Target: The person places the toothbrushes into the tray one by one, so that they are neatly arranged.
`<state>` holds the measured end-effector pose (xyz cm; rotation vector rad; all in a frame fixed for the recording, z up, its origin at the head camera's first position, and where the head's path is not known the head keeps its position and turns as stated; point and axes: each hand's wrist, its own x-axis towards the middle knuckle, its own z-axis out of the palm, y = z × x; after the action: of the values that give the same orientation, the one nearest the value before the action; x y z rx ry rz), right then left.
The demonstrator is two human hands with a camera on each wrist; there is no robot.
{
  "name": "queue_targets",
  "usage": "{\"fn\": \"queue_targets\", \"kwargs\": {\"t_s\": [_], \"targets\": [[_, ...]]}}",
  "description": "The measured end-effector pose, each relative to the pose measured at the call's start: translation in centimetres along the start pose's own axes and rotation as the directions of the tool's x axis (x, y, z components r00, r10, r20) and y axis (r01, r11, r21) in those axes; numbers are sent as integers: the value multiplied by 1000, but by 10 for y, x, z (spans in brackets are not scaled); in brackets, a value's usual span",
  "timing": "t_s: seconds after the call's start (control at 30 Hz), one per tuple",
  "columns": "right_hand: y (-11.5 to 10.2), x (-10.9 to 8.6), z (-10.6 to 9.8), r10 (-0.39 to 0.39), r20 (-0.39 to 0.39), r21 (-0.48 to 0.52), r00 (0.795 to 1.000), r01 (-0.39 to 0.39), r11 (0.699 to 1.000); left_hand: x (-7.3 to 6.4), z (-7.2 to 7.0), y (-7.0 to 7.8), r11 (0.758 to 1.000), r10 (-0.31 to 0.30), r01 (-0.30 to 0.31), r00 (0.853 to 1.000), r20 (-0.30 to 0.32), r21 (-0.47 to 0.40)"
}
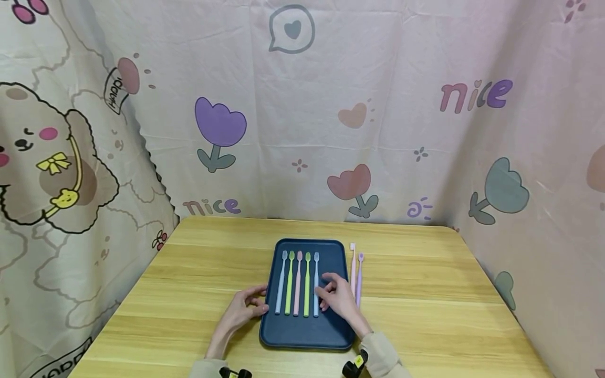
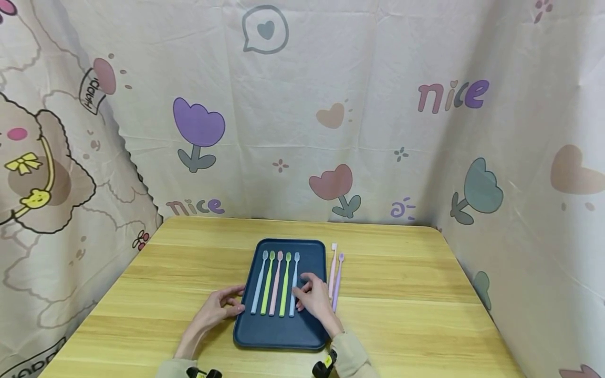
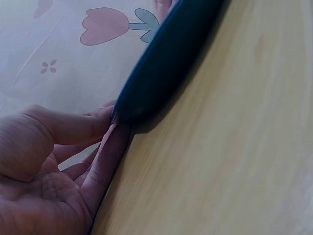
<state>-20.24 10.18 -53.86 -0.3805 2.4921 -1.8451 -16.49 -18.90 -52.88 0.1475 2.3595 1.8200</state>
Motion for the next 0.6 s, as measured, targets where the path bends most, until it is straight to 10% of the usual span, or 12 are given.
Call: {"fn": "queue_targets", "kwargs": {"t_s": [0.37, 0.6], "targets": [[-12, -13, -47, 29, -354, 123, 935, 17, 992, 0, 1, 1, 1000, -20, 20, 1000, -2, 8], [6, -10, -82, 130, -384, 42, 914, -123, 992, 0, 0, 1, 1000, -14, 14, 1000, -1, 9]]}}
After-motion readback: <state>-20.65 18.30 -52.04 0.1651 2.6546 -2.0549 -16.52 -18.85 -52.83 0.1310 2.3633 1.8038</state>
